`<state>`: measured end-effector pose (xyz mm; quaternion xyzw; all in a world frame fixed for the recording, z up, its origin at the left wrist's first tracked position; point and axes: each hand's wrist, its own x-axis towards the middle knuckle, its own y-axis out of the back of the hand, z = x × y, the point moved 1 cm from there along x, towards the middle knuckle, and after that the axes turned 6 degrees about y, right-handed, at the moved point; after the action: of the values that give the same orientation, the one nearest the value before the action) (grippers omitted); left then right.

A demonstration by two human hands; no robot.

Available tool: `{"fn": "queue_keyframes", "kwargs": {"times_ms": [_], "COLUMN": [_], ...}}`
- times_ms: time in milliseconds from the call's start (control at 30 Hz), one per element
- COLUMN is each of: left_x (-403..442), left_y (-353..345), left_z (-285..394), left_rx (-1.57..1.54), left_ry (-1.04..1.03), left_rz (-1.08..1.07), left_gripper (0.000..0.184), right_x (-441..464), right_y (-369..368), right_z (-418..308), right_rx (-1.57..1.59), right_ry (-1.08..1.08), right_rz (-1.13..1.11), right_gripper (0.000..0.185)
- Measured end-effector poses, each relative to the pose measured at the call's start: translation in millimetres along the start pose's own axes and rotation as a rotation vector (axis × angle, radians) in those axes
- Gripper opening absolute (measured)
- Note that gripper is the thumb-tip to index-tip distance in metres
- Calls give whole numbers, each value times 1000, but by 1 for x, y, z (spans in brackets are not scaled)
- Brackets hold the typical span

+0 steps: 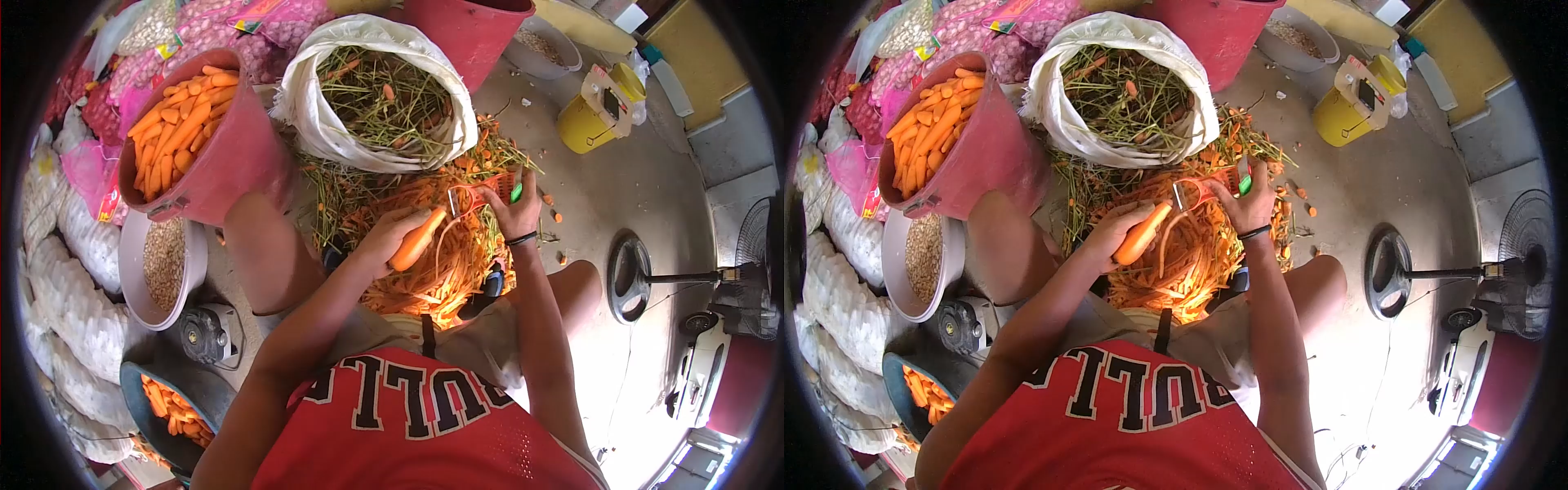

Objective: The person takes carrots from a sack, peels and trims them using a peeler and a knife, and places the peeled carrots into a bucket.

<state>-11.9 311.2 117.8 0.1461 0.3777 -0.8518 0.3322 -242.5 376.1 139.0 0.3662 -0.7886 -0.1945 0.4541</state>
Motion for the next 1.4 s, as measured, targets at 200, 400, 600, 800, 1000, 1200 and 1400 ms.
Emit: {"fn": "queue_keyframes", "kwargs": {"times_ms": [200,400,600,800,1000,1200,1400], "left_x": [8,7,9,1,9,2,9], "left_y": [0,10,-8,2,3,6,4], "left_z": [-3,-6,0,-4,-3,-4,2], "left_rx": [-172,-103,-229,-44,-182,-24,-165], "left_ry": [-33,82,-19,94,33,42,27], "left_rz": [-41,-72,51,-45,0,-4,-43], "left_gripper": [34,32,31,32,32,34,31], "right_x": [-26,0,-20,-2,-21,-4,-21], "right_y": [-12,-4,-8,-4,-10,-9,-12], "right_z": [-51,5,-48,10,-41,1,-31], "right_rx": [135,26,189,9,182,51,198], "right_ry": [380,-40,225,25,239,48,193], "right_rz": [-193,-15,-168,30,-122,-19,-121], "right_gripper": [68,66,70,67,69,71,70]}}
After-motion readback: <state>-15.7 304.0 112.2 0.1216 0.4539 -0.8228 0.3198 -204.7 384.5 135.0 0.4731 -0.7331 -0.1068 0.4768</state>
